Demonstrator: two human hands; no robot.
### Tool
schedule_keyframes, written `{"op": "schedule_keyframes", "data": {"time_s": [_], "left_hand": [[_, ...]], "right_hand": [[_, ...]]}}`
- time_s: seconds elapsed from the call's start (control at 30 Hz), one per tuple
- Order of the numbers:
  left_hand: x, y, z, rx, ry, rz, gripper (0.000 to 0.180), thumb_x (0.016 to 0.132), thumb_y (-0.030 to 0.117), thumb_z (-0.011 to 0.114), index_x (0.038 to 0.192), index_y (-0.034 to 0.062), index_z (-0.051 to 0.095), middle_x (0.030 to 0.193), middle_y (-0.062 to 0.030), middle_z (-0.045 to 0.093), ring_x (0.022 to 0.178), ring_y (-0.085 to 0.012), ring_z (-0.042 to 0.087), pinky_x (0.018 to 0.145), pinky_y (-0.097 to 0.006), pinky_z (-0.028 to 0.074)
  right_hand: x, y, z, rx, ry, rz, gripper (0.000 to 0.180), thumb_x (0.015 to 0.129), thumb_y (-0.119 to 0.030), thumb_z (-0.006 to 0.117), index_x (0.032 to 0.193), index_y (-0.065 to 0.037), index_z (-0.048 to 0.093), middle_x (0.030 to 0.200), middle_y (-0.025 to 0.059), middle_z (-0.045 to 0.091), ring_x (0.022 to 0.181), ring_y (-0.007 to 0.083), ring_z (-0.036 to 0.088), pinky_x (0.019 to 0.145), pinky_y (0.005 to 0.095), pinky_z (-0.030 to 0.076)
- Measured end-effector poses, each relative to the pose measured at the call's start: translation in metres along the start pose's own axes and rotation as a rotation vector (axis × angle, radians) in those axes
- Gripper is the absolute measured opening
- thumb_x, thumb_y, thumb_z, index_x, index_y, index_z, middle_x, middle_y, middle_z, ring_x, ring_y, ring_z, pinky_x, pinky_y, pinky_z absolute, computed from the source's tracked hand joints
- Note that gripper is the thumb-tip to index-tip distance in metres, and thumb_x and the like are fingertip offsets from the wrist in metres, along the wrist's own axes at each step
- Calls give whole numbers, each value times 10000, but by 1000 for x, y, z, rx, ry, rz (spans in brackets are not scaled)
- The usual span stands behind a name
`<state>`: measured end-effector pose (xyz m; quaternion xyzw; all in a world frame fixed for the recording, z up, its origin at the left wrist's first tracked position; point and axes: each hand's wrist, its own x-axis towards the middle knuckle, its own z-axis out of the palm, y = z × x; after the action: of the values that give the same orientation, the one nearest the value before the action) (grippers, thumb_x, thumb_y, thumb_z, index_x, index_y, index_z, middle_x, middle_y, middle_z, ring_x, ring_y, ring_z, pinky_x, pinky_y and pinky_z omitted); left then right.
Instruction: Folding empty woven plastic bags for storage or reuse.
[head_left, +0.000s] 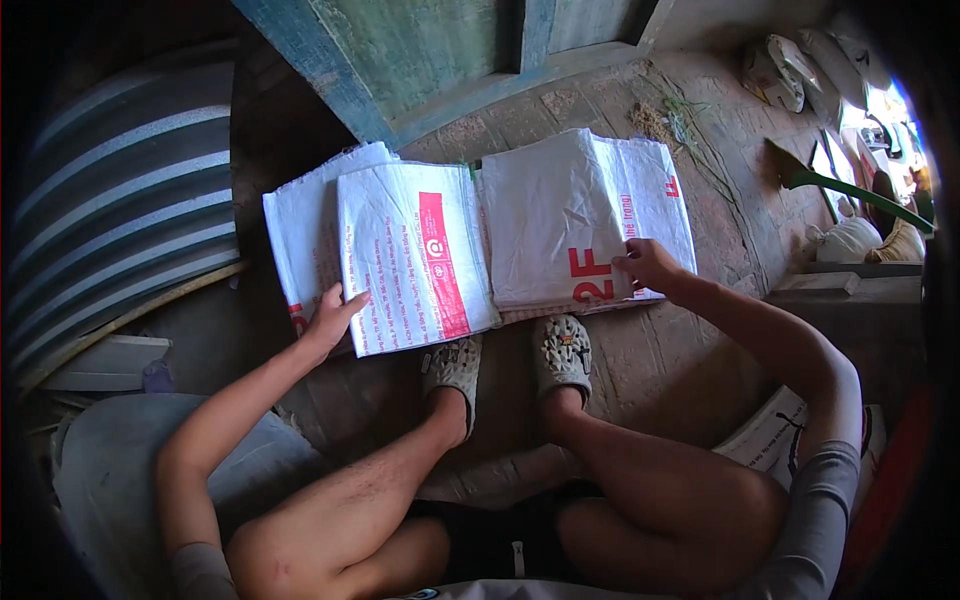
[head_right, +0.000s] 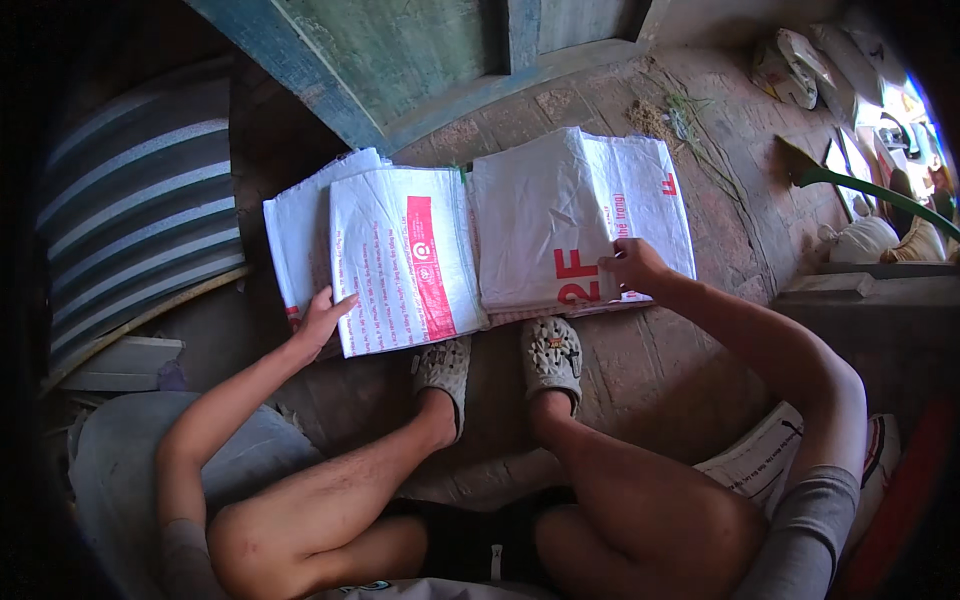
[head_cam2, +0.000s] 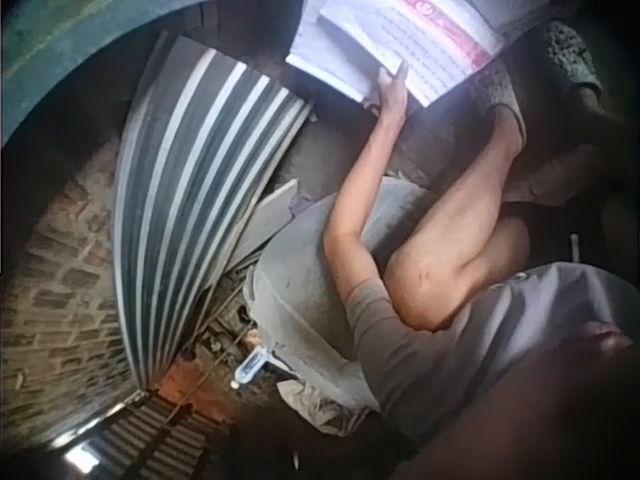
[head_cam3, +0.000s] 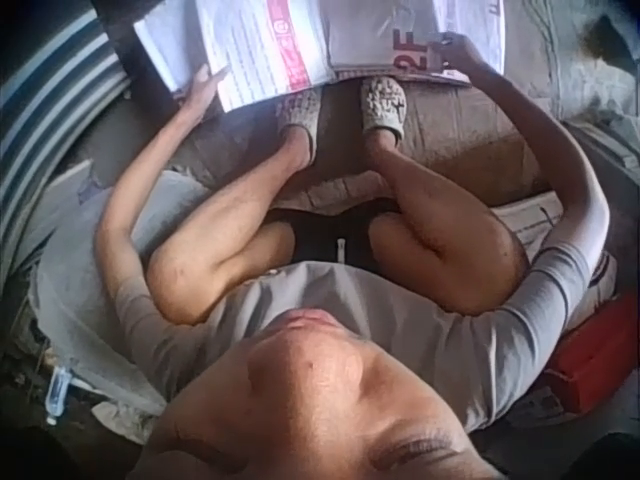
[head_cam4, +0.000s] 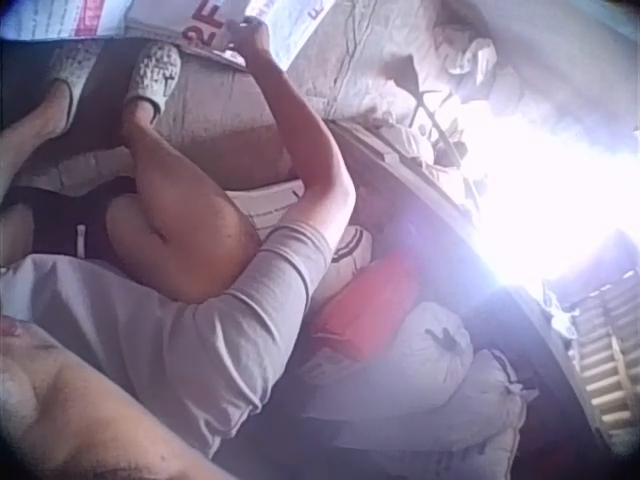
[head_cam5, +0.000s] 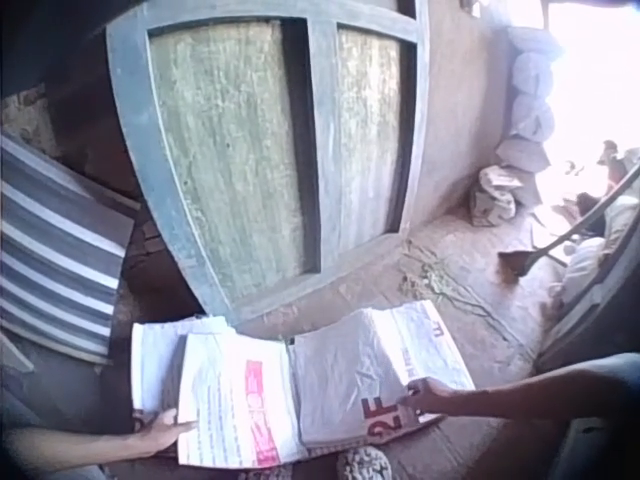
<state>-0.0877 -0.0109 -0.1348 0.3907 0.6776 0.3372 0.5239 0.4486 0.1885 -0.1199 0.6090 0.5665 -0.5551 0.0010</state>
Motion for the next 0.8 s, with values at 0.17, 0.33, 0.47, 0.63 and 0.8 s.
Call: {"op": "schedule_keyframes", "data": {"time_s": [0.17, 0.33, 0.47, 0.63, 0.8], "left_hand": [[-11, 4, 17, -29, -56, 64, 325, 981, 142, 668, 1238, -35, 577, 1148, -102, 696, 1038, -147, 661, 918, -325, 535], [-27, 31, 60, -93, -165, 0, 309, 978, 138, 661, 1223, -30, 575, 1118, -97, 701, 1026, -147, 659, 911, -310, 528], [-35, 48, 66, -98, -193, -154, 366, 992, 157, 628, 1305, -8, 533, 1185, -115, 683, 1046, -189, 671, 918, -331, 547], [-35, 75, 83, 20, -131, -185, 411, 977, 135, 621, 1334, -21, 493, 1172, -149, 677, 967, -230, 696, 825, -362, 580], [-132, 256, 130, 529, -305, 76, 546, 877, 15, 566, 1419, 30, 499, 1404, -171, 553, 1279, -291, 538, 1051, -431, 454]], "right_hand": [[-4, -7, -42, -330, 341, -230, 301, 867, -226, 688, 1017, 36, 683, 864, 147, 712, 777, 220, 677, 736, 395, 534], [-31, -52, -48, -144, 524, -467, 226, 893, -152, 661, 1023, 31, 642, 909, 181, 708, 834, 239, 696, 751, 388, 545], [-94, -128, 14, 141, 128, -513, 296, 922, -91, 652, 1202, -8, 610, 996, 177, 687, 852, 252, 697, 790, 405, 565], [-165, -140, 60, -478, -329, -1160, 410, 1000, -197, 550, 1399, -110, 517, 1156, 156, 630, 1020, 310, 648, 875, 473, 534], [-149, -99, 69, -761, -451, -1240, 406, 1001, -219, 538, 1393, -112, 526, 1098, 122, 636, 1022, 282, 654, 895, 453, 510]]}}
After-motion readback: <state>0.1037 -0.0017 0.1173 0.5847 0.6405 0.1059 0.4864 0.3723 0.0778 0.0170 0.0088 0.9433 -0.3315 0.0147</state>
